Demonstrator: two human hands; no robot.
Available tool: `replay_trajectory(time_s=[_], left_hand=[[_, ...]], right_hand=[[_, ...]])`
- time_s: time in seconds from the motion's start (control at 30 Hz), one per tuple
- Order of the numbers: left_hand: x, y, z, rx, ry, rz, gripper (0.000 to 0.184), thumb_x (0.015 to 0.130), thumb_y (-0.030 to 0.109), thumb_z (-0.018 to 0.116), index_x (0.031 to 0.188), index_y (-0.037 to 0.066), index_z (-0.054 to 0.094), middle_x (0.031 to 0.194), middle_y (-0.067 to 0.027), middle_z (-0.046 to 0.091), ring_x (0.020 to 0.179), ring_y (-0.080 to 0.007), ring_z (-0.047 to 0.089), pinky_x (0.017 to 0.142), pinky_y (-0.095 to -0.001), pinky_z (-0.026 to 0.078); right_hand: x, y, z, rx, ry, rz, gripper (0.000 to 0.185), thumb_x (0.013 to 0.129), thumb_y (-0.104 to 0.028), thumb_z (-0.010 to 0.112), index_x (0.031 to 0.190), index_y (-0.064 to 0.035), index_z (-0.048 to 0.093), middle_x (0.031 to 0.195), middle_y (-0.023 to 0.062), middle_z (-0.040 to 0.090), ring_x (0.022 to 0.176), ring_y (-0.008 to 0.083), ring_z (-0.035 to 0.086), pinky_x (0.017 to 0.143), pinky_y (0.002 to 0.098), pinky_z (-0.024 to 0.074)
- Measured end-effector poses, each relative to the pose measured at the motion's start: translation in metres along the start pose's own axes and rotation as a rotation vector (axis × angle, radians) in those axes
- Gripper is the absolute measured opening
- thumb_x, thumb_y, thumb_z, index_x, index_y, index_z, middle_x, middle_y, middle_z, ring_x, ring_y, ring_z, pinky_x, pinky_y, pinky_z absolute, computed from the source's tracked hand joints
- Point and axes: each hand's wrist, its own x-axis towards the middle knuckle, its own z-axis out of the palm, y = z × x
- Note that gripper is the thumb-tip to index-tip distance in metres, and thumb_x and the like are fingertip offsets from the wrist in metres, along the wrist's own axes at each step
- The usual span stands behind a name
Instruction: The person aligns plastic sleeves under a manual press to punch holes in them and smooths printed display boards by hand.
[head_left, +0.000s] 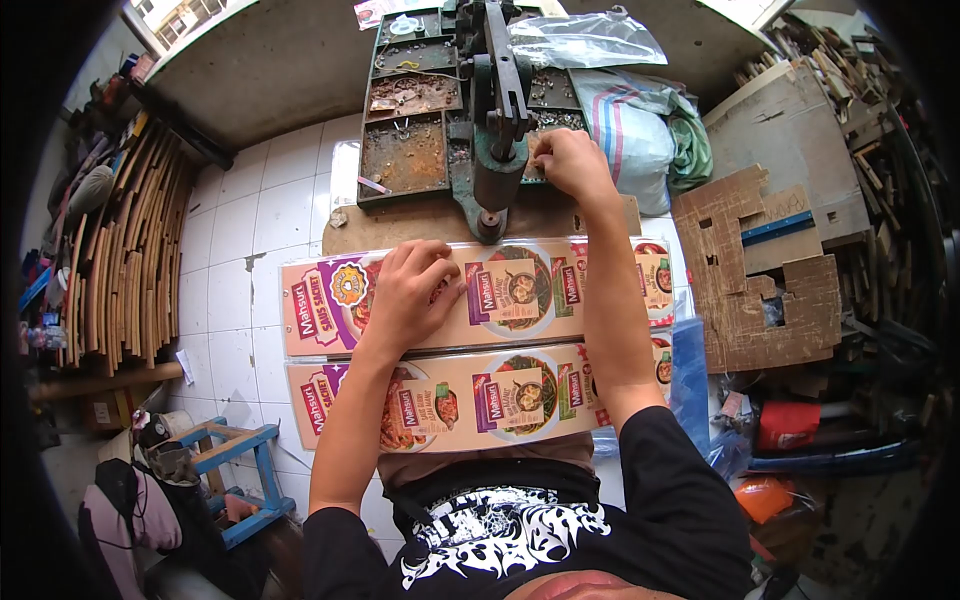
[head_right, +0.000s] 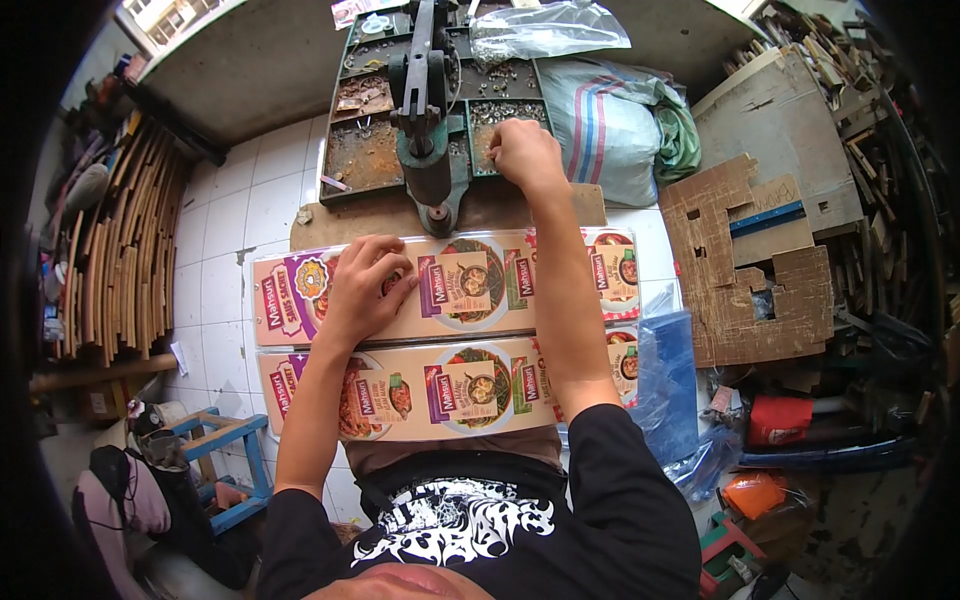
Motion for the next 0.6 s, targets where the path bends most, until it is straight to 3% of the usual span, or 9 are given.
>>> replay_trajectory(time_s=[0.1,0.33,0.4,0.6], left_hand=[[0.000,0.000,0.000,0.004,0.003,0.004,0.016,0.076,0.013,0.076,0.083,0.006,0.064,0.105,-0.0096,0.064,0.100,-0.0293,0.059,0.085,-0.0413,0.048],[0.000,0.000,0.001,-0.002,0.000,-0.006,0.015,0.076,0.013,0.076,0.084,0.006,0.065,0.105,-0.0094,0.064,0.101,-0.0295,0.059,0.085,-0.0413,0.048],[0.000,0.000,0.001,-0.003,0.001,-0.009,0.015,0.076,0.013,0.076,0.084,0.006,0.065,0.105,-0.0092,0.064,0.101,-0.0294,0.059,0.086,-0.0413,0.048],[0.000,0.000,0.001,-0.004,-0.005,-0.016,0.016,0.076,0.013,0.076,0.085,0.006,0.065,0.106,-0.0089,0.063,0.101,-0.0294,0.058,0.086,-0.0413,0.047]], right_hand=[[0.002,0.009,-0.007,0.015,-0.010,0.031,0.016,0.080,-0.017,0.069,0.093,-0.0165,0.076,0.098,0.0124,0.072,0.093,0.0306,0.069,0.084,0.0407,0.0539],[0.000,0.016,-0.011,0.024,-0.040,-0.016,0.017,0.078,-0.016,0.071,0.094,-0.0177,0.077,0.092,0.0086,0.074,0.090,0.0270,0.070,0.083,0.0385,0.0540],[-0.003,0.013,-0.013,0.111,-0.043,-0.074,0.017,0.078,-0.012,0.070,0.094,-0.0100,0.077,0.087,0.0120,0.073,0.084,0.0252,0.071,0.078,0.0349,0.0537],[-0.001,0.014,-0.009,0.147,-0.072,-0.144,0.017,0.078,-0.011,0.070,0.093,-0.0101,0.077,0.086,0.0115,0.073,0.083,0.0248,0.071,0.077,0.0347,0.0535]])
